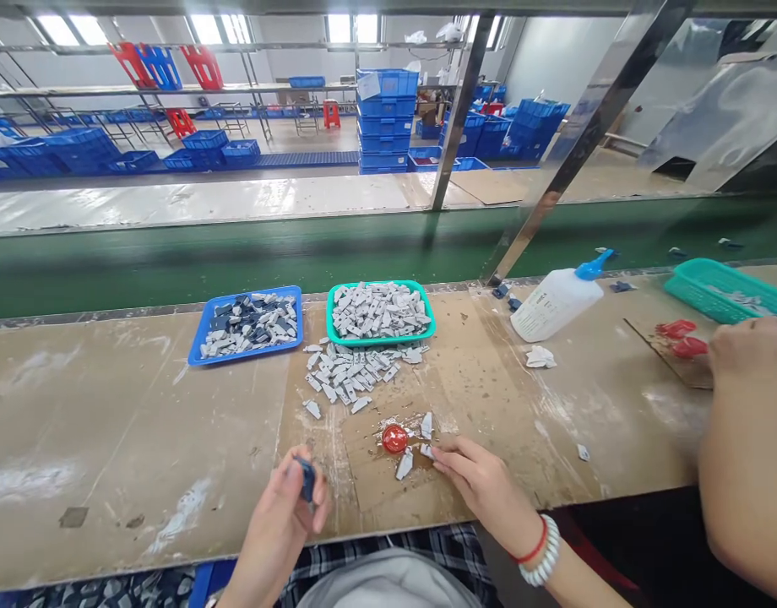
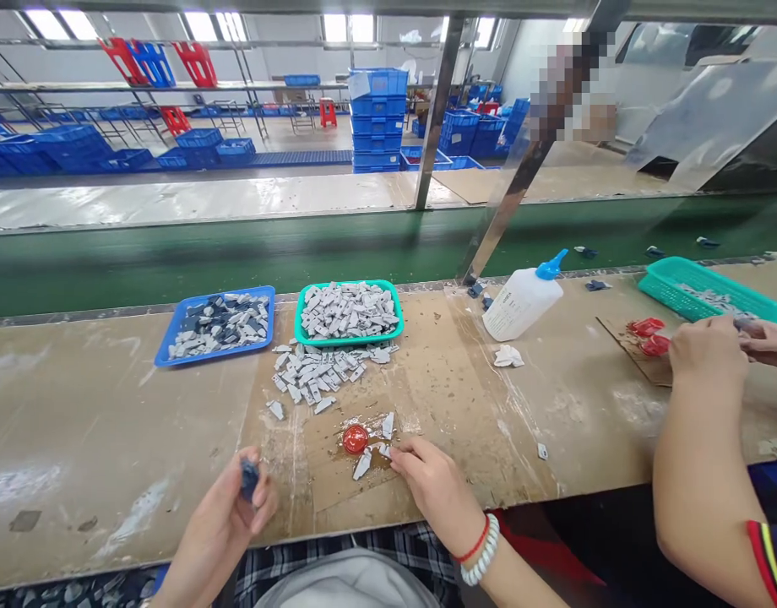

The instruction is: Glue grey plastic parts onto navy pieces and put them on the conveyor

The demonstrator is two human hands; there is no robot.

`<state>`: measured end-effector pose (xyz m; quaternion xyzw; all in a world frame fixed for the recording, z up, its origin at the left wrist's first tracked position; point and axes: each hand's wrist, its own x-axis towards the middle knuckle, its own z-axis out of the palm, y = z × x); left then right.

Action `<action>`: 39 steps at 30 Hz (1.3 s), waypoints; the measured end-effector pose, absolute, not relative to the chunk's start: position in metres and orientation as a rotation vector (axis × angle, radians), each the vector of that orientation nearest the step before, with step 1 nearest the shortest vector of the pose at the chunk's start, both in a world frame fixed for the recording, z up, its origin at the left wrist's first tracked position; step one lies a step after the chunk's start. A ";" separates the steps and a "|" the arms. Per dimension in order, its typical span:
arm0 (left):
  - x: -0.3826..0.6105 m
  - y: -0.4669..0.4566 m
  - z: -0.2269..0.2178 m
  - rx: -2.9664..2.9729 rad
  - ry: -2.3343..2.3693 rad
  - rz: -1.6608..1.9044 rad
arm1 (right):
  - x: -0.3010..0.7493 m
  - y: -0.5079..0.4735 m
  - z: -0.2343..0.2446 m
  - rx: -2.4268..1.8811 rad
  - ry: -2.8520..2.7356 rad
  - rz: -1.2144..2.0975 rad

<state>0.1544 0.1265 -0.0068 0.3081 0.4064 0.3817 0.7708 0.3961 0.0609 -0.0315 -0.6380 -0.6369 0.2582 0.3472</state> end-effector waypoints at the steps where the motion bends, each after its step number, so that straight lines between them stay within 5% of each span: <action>1: 0.159 0.128 -0.006 0.758 0.899 0.791 | 0.397 0.061 -0.031 -1.625 -1.585 0.725; 7: 0.202 0.137 0.014 1.327 0.959 0.547 | 0.402 0.065 -0.015 -1.469 -1.021 1.183; 21: 0.228 0.139 0.027 1.485 0.859 0.596 | 0.388 0.069 0.018 -1.446 -1.379 0.581; 29: 0.203 0.150 0.005 1.410 1.193 0.702 | 0.410 0.052 -0.043 -1.662 -1.671 0.704; 39: 0.215 0.147 0.020 1.445 1.013 0.460 | 0.398 0.070 -0.011 -1.476 -1.038 1.081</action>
